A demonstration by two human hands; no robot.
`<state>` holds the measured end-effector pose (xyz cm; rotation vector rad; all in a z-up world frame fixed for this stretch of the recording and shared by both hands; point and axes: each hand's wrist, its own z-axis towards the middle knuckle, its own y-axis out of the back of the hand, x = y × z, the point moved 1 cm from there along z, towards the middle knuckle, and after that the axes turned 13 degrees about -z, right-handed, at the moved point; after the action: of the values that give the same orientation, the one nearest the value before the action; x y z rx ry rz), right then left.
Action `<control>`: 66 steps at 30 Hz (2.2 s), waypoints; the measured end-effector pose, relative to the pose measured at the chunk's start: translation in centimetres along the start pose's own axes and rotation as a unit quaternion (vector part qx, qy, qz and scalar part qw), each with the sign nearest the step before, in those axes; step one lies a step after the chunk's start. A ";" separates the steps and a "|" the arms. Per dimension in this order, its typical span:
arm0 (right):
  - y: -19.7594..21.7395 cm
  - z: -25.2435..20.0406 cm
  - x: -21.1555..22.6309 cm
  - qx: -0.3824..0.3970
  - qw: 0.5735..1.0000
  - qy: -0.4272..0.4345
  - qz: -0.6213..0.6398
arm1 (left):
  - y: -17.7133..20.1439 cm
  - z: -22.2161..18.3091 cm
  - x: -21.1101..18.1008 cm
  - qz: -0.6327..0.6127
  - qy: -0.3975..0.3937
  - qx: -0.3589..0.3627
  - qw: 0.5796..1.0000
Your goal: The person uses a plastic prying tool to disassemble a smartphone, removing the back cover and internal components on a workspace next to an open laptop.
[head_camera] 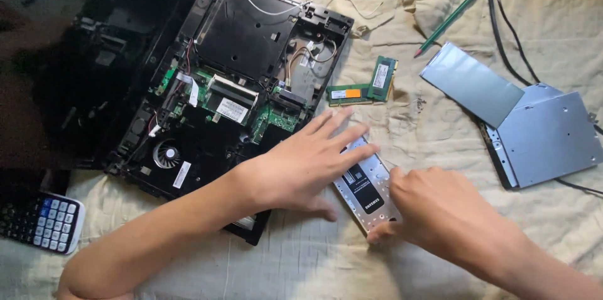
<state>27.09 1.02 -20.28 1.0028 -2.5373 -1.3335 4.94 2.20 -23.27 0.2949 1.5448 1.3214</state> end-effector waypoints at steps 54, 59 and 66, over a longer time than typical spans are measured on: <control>0.8 6.3 0.9 -0.085 0.766 0.257 0.583 | 13.8 -3.1 -4.1 -0.260 -0.053 -0.247 0.932; 0.7 6.4 0.2 -0.047 0.731 0.356 0.580 | 14.1 -3.3 -5.6 -0.264 -0.099 -0.175 0.943; -1.2 6.5 -5.4 -0.058 0.454 0.504 0.732 | 12.5 -2.7 -6.2 -0.101 -0.214 -0.180 0.955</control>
<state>29.41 8.33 -24.07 -0.5247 -1.2266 -0.0928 0.37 0.68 -9.89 0.1713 0.9262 1.2492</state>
